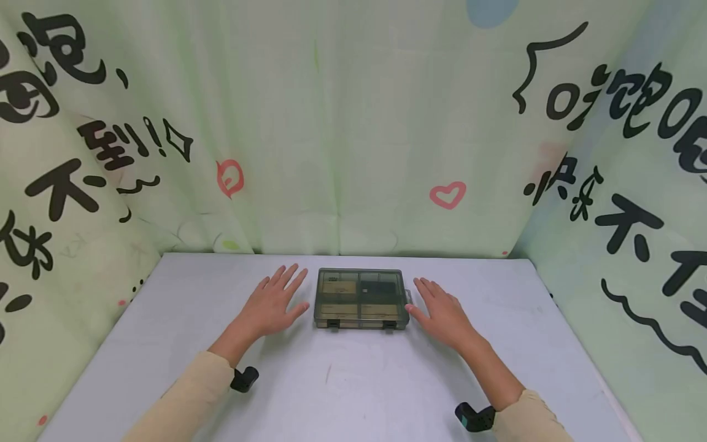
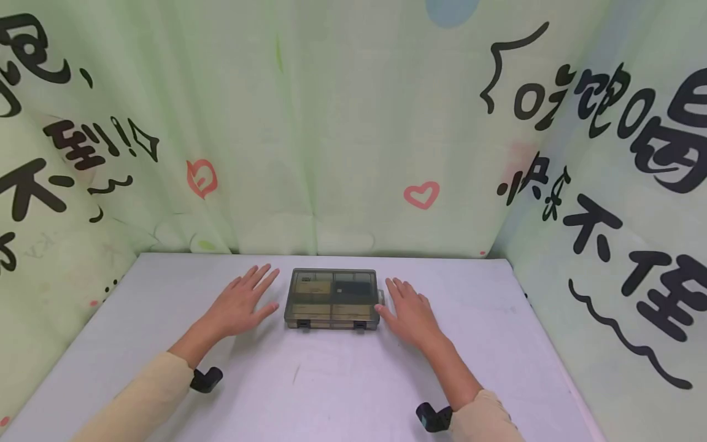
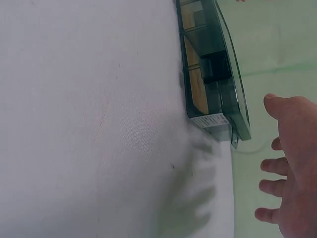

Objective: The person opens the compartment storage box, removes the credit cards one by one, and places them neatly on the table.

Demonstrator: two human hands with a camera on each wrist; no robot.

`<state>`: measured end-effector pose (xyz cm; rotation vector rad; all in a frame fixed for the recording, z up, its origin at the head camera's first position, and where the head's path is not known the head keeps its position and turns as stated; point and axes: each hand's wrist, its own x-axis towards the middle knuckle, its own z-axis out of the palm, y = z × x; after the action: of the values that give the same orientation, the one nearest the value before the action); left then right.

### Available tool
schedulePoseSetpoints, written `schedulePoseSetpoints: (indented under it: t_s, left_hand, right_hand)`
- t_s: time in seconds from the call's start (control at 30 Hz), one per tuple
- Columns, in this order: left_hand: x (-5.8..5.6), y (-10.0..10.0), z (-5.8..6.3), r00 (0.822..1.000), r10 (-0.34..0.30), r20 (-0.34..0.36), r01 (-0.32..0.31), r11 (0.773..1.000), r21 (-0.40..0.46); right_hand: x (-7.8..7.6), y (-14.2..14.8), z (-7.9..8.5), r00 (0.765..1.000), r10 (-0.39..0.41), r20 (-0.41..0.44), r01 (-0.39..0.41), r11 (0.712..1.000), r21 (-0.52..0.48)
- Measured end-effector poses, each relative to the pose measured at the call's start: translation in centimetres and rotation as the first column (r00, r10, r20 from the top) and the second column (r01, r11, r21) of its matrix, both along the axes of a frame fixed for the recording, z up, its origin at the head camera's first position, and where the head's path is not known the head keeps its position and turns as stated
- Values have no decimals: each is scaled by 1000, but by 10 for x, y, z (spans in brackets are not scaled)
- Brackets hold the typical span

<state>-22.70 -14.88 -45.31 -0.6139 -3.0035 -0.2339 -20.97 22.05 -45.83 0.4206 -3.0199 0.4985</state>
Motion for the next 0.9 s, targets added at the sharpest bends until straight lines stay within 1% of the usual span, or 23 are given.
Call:
schedulePoseSetpoints:
  t_s: [0.47, 0.7, 0.9]
  left_hand:
    - [0, 6, -3, 999, -17, 35, 18, 1000, 0]
    - [-1, 9, -7, 998, -46, 33, 45, 999, 27]
    - [-1, 13, -9, 996, -45, 73, 42, 998, 39]
  right_hand:
    - [2, -14, -5, 999, -5, 54, 5, 1000, -1]
    - [3, -18, -8, 998, 11, 62, -10, 1000, -9]
    - [4, -22, -9, 997, 21, 71, -20, 1000, -17]
